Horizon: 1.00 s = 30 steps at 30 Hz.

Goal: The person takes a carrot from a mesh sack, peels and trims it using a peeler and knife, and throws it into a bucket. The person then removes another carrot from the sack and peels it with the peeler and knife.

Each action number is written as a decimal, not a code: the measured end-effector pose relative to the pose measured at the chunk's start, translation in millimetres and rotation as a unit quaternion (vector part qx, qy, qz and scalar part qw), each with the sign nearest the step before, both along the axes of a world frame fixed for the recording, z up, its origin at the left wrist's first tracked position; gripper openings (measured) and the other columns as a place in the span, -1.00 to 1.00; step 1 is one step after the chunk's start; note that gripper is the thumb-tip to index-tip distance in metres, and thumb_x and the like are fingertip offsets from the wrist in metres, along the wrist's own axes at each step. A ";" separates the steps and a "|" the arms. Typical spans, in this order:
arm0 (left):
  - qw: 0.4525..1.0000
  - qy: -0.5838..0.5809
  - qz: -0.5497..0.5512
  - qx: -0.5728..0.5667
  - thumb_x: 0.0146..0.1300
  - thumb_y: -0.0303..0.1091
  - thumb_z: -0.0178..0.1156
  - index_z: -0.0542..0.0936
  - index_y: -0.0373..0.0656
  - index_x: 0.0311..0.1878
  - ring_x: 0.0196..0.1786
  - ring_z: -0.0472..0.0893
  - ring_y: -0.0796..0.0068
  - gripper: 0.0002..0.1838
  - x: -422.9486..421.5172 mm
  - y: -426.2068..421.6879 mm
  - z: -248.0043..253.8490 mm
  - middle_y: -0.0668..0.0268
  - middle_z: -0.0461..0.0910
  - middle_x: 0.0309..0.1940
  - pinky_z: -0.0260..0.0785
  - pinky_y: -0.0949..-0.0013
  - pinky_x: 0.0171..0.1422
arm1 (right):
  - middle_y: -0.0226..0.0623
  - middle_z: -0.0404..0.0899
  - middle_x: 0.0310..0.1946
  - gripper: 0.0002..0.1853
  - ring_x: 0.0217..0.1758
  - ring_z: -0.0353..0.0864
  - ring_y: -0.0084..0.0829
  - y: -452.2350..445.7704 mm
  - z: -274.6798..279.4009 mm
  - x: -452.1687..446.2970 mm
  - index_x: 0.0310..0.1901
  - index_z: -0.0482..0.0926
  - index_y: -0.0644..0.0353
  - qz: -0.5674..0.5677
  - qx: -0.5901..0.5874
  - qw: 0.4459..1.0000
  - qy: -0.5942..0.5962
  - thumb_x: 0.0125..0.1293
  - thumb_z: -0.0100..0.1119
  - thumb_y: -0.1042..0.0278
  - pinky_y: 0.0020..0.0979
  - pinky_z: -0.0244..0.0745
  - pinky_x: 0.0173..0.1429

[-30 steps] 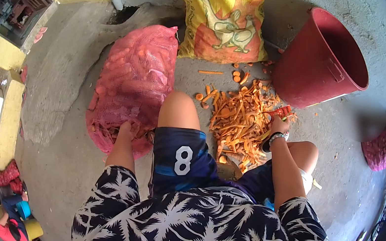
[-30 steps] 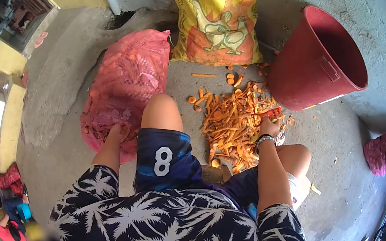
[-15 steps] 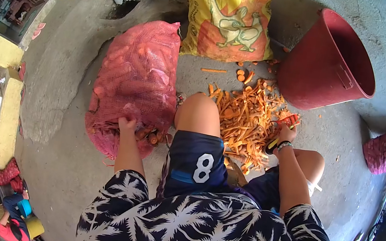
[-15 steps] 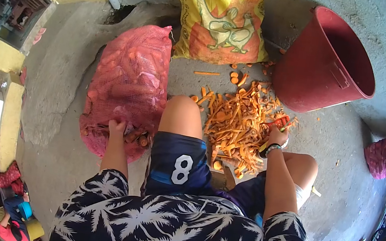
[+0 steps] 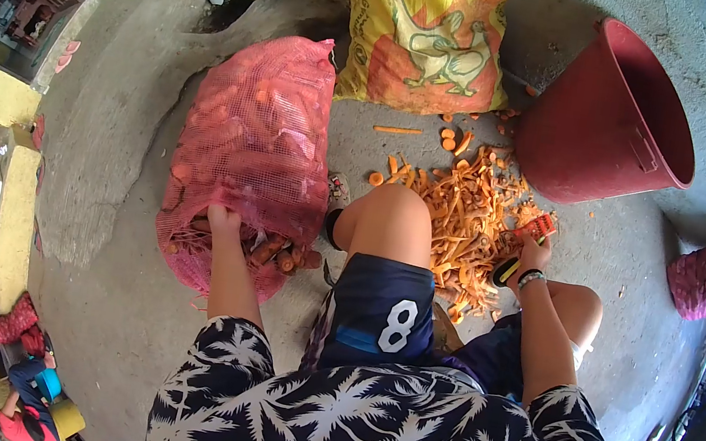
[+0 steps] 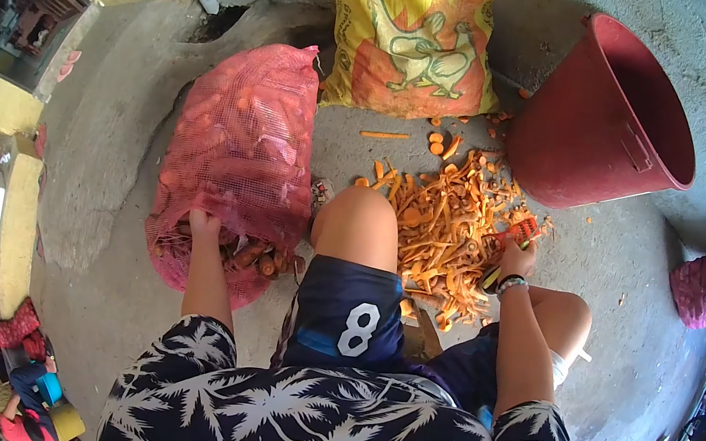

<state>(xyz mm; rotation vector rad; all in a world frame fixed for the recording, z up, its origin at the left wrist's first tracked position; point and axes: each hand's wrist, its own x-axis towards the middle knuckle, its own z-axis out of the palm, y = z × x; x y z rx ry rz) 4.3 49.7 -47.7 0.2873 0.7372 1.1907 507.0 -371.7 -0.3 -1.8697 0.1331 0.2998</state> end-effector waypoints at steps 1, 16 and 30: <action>1.000 0.007 0.002 -0.005 0.28 -0.26 0.02 0.44 -0.15 -0.06 -0.12 0.52 0.34 -0.77 -3.2 2.1 -5.8 0.26 0.52 -0.17 0.40 0.27 0.04 | -0.42 0.50 -0.52 -0.80 -0.62 0.41 -0.57 -0.8 -3.8 0.7 -0.26 0.45 0.17 0.001 -0.001 1.000 0.000 0.06 0.23 0.50 -0.52 0.33 -0.59; 0.420 0.830 -0.095 0.355 0.05 -0.42 0.03 0.44 -0.22 0.04 -0.08 0.51 0.06 -0.59 -11.5 -9.3 13.4 -0.04 0.51 -0.11 0.36 0.11 0.05 | -0.43 0.50 -0.55 -0.77 -0.66 0.42 -0.59 11.2 36.5 -25.2 -0.22 0.48 0.19 -0.028 0.056 0.997 0.055 0.04 0.21 0.52 -0.55 0.25 -0.68; 0.228 0.871 -0.387 0.198 0.00 -0.32 0.06 0.59 -0.30 -0.27 -0.13 0.55 0.01 -0.72 -55.9 -18.5 12.4 -0.09 0.56 -0.26 0.39 0.14 -0.04 | -0.44 0.50 -0.56 -0.79 -0.64 0.43 -0.60 5.7 -29.1 4.8 -0.21 0.46 0.15 0.019 -0.020 0.999 -0.022 0.08 0.19 0.50 -0.54 0.28 -0.62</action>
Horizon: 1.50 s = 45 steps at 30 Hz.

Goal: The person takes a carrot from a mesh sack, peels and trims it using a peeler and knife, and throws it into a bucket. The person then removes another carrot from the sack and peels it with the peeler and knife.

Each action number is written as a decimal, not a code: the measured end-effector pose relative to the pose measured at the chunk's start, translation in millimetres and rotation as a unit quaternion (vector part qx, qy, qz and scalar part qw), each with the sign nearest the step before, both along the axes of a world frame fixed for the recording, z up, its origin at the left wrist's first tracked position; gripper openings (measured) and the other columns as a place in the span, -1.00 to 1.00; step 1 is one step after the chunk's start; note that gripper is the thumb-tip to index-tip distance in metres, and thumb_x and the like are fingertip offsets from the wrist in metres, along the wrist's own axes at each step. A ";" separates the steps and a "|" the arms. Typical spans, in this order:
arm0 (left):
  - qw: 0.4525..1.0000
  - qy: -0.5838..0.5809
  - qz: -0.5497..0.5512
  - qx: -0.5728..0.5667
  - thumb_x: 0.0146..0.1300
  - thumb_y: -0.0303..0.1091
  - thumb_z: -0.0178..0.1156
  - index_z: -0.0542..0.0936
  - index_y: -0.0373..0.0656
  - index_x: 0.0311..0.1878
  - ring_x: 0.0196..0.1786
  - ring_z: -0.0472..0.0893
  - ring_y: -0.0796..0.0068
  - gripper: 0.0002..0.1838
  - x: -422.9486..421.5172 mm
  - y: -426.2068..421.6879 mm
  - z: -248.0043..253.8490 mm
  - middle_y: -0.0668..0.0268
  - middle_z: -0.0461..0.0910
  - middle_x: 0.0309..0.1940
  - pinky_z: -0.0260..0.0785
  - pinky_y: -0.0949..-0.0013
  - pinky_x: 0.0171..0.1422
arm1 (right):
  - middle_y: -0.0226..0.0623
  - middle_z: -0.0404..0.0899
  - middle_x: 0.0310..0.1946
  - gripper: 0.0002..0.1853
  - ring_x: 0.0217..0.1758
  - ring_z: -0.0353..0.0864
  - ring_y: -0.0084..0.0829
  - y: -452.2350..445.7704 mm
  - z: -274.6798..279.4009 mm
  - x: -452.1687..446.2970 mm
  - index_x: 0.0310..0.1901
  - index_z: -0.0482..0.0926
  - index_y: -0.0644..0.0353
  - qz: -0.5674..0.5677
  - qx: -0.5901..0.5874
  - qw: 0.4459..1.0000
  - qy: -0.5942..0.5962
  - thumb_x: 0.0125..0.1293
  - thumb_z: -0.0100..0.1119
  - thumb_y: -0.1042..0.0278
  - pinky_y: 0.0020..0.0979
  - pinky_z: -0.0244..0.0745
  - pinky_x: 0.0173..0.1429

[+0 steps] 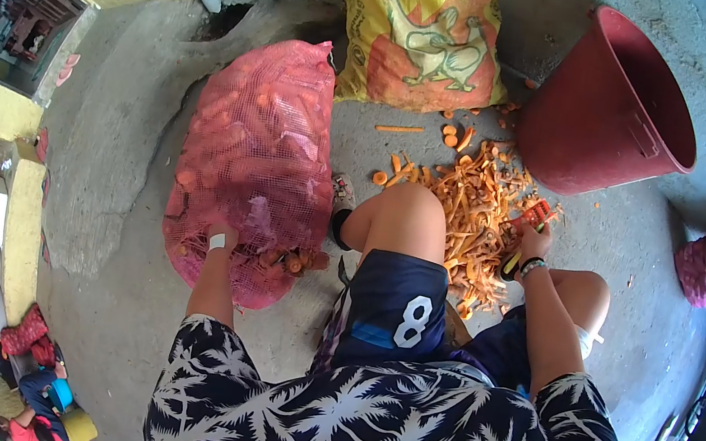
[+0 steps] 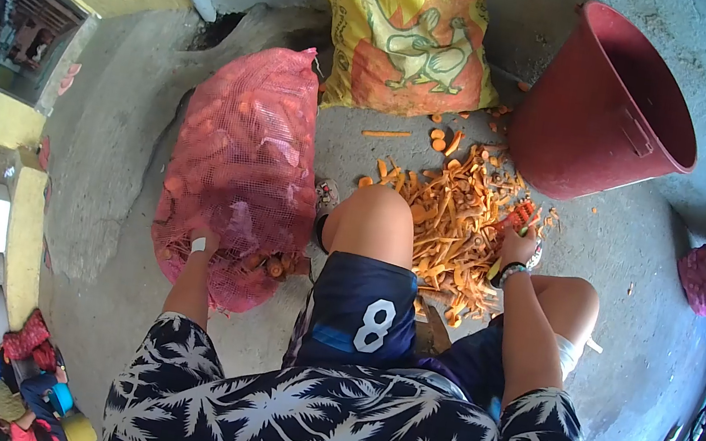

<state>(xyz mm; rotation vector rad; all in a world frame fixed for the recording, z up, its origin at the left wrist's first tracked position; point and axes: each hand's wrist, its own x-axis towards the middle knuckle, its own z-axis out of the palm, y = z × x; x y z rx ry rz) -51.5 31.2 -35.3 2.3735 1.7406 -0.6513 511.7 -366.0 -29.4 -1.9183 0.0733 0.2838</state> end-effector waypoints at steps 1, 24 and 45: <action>1.000 -0.012 0.008 -0.005 -0.01 -0.31 0.07 0.59 -0.31 -0.31 -0.17 0.57 0.02 -0.72 4.0 -0.8 4.8 -0.08 0.57 -0.31 0.40 0.14 -0.07 | -0.44 0.48 -0.59 -0.79 -0.67 0.41 -0.60 -0.1 0.9 3.5 -0.21 0.45 0.14 0.010 0.010 1.000 0.009 0.08 0.18 0.50 -0.54 0.26 -0.66; 0.425 -0.825 0.237 -0.288 0.20 -0.05 0.04 0.29 -0.15 0.11 -0.13 0.47 0.42 -0.50 -7.8 -174.1 270.6 0.19 0.42 -0.17 0.32 0.29 -0.01 | -0.45 0.48 -0.55 -0.89 -0.64 0.37 -0.60 50.9 136.5 -29.2 -0.33 0.42 0.14 0.129 0.338 0.906 0.221 0.16 0.16 0.44 -0.53 0.24 -0.58; 0.773 -0.540 -0.085 -0.323 -0.13 -0.36 0.29 0.49 -0.35 -0.28 -0.64 0.48 0.61 -0.66 373.7 -193.5 203.3 0.33 0.51 -0.59 0.32 0.48 -0.58 | -0.02 0.54 -0.48 -0.70 -0.37 0.55 -0.15 40.6 201.0 -22.2 -0.20 0.53 0.29 0.528 -0.046 0.834 -0.152 0.04 0.18 0.30 -0.29 0.40 -0.25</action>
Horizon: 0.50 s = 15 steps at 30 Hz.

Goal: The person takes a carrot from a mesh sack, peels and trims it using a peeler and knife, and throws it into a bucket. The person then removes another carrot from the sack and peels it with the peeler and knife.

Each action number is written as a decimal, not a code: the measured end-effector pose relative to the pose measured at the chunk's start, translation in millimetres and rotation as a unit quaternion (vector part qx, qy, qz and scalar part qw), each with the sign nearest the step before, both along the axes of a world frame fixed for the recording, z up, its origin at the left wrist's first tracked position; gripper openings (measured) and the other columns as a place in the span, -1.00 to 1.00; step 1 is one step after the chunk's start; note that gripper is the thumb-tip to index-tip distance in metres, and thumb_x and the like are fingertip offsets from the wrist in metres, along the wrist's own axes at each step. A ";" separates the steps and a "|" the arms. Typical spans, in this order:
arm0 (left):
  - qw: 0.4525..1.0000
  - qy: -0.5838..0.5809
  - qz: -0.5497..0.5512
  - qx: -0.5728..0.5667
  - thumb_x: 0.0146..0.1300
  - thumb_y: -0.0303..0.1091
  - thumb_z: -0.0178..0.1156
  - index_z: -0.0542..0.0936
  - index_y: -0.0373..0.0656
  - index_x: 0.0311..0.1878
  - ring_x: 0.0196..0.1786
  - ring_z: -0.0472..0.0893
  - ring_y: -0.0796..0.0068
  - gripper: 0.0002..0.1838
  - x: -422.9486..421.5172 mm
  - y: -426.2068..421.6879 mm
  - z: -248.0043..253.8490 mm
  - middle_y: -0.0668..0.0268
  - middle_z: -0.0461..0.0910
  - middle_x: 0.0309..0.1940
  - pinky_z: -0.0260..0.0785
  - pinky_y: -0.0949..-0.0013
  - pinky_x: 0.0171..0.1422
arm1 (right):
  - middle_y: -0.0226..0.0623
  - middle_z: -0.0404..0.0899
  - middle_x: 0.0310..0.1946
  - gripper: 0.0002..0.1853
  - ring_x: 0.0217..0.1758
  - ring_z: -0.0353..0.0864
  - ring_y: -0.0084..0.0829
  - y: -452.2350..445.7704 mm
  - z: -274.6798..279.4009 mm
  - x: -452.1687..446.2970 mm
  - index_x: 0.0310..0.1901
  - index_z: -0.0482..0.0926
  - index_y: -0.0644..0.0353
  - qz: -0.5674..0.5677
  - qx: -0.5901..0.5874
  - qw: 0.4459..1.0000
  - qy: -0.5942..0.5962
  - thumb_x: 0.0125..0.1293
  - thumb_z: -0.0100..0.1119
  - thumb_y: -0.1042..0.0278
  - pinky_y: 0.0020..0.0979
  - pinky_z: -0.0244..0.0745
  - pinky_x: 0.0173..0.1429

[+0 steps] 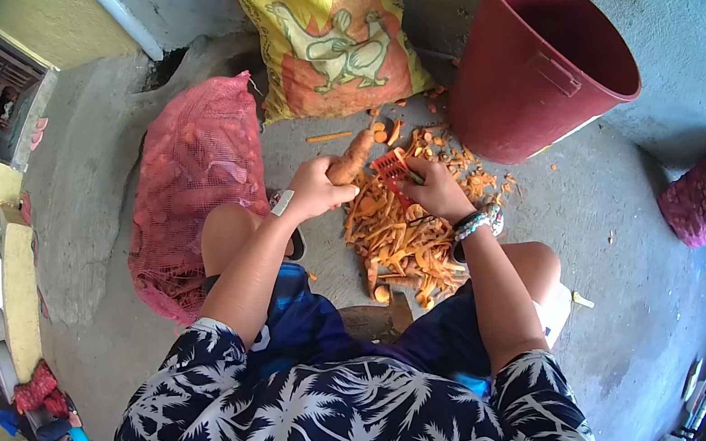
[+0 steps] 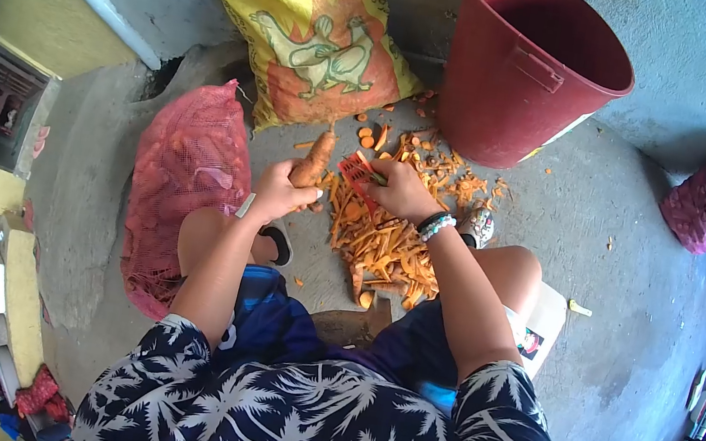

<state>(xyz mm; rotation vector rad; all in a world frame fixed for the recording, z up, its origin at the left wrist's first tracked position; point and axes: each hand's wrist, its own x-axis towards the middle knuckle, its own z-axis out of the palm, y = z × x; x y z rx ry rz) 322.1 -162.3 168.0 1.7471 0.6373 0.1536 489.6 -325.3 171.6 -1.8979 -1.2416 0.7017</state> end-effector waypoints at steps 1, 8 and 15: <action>0.999 0.019 -0.013 0.023 -0.16 -0.32 0.27 0.51 -0.37 -0.27 -0.64 0.49 0.58 -0.62 -0.2 1.5 -3.6 0.27 0.52 -0.60 0.34 0.46 -0.54 | -0.02 0.53 -0.48 -0.70 -0.37 0.55 -0.16 0.7 -2.3 1.3 -0.21 0.54 0.29 0.002 -0.008 1.000 0.007 0.04 0.19 0.29 -0.29 0.40 -0.25; 0.986 0.074 -0.109 0.106 -0.25 -0.20 0.25 0.51 -0.35 -0.30 -0.50 0.55 0.41 -0.55 -1.8 -7.5 15.1 0.19 0.56 -0.55 0.38 0.36 -0.36 | -0.04 0.55 -0.48 -0.71 -0.38 0.56 -0.17 4.9 -5.3 -4.7 -0.24 0.55 0.28 0.001 -0.001 1.000 -0.004 0.03 0.19 0.27 -0.28 0.42 -0.26; 0.980 -0.103 -0.118 0.126 -0.13 -0.06 0.40 0.52 -0.27 -0.32 -0.42 0.53 0.48 -0.52 5.9 -40.1 13.5 0.35 0.54 -0.46 0.36 0.37 -0.26 | -0.03 0.59 -0.43 -0.68 -0.38 0.59 -0.21 10.2 -177.1 16.1 -0.30 0.57 0.27 0.101 -0.311 0.940 -0.099 -0.01 0.15 0.19 -0.29 0.46 -0.27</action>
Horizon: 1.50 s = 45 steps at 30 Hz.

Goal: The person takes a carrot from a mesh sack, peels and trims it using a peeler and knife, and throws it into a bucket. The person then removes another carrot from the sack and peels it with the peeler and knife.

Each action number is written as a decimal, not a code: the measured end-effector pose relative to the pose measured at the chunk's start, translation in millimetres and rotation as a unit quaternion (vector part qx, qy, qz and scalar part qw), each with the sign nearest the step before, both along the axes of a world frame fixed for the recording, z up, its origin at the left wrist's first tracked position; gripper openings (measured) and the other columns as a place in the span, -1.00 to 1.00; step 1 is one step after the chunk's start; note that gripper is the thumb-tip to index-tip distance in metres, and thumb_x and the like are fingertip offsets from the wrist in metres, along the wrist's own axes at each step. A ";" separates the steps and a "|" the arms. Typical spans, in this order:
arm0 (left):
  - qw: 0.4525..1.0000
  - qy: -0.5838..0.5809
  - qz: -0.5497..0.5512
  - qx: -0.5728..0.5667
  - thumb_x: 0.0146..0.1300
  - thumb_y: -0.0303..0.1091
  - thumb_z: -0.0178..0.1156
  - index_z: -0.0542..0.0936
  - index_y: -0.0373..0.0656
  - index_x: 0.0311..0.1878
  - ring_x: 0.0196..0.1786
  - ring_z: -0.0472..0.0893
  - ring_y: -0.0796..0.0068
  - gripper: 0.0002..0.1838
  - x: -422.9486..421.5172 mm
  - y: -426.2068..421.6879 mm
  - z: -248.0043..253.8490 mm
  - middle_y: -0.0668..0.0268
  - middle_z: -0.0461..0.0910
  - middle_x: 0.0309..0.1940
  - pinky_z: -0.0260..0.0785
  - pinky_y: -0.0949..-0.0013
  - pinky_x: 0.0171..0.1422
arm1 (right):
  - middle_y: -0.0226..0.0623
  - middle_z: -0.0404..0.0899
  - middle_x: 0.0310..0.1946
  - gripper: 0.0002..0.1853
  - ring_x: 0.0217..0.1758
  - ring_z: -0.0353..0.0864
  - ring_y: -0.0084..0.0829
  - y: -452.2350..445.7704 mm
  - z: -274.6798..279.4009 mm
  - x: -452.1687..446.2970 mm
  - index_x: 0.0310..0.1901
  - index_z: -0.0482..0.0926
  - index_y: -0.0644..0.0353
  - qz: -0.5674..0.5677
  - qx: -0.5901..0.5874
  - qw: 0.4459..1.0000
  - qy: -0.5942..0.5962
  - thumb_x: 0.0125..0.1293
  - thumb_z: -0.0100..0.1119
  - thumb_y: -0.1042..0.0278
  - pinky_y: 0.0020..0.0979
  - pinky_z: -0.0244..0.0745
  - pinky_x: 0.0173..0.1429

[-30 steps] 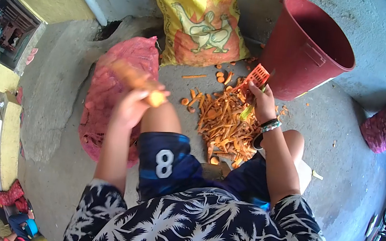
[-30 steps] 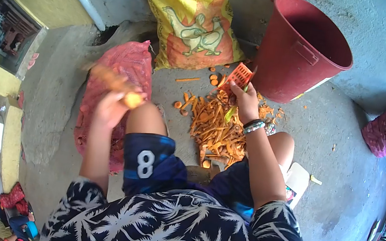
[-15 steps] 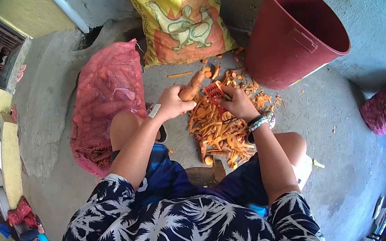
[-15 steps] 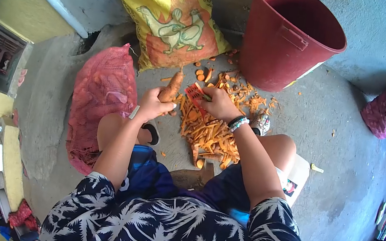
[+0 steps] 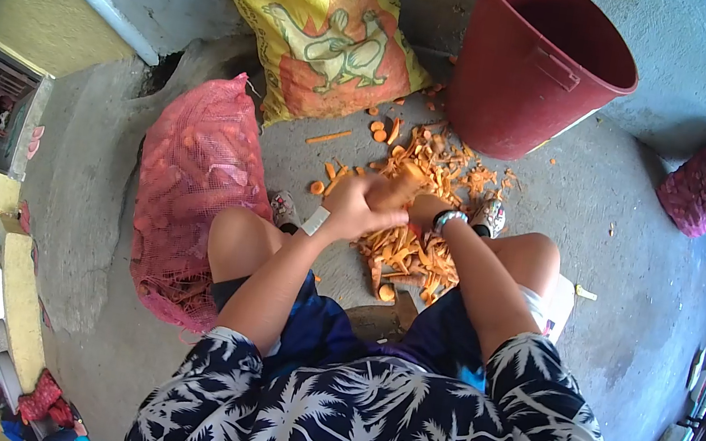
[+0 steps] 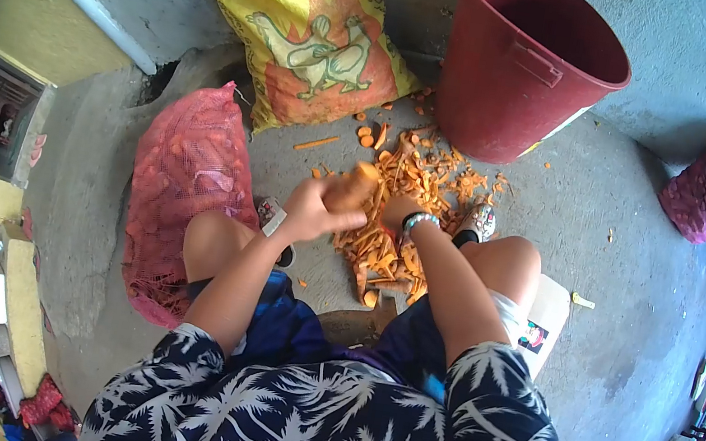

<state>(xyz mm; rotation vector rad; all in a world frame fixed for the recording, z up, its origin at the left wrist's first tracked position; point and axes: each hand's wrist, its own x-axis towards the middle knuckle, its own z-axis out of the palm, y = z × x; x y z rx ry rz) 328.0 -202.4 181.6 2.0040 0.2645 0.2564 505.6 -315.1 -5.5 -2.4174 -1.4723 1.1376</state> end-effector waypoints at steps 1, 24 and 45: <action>0.993 -0.015 0.052 -0.105 -0.03 0.07 0.32 0.52 -0.23 -0.22 -0.39 0.52 0.53 -0.47 2.4 8.0 -4.6 0.37 0.53 -0.40 0.36 0.37 -0.22 | 0.00 0.59 -0.40 -0.66 -0.36 0.60 -0.20 -3.6 61.6 -21.7 -0.30 0.58 0.30 0.005 -0.077 0.997 -0.026 -0.03 0.13 0.20 -0.28 0.46 -0.27; 0.817 -0.124 0.208 -0.523 0.01 -0.54 0.29 0.46 -0.21 -0.12 -0.18 0.53 0.49 -0.66 9.0 36.0 -13.2 0.30 0.53 -0.20 0.42 0.46 -0.06 | -0.26 0.56 -0.32 -0.70 -0.35 0.54 -0.57 14.9 149.1 -84.0 -0.09 0.44 0.36 -0.394 0.276 0.776 0.409 0.18 0.10 0.38 -0.52 0.44 -0.28; 0.834 -0.192 0.173 -0.488 -0.03 -0.57 0.31 0.48 -0.21 -0.13 -0.16 0.53 0.47 -0.65 9.1 19.3 -14.4 0.32 0.54 -0.23 0.36 0.44 0.00 | -0.25 0.57 -0.44 -0.75 -0.46 0.52 -0.49 18.5 138.1 -61.9 -0.25 0.52 0.36 -0.293 0.289 0.832 0.373 0.07 0.19 0.36 -0.42 0.41 -0.37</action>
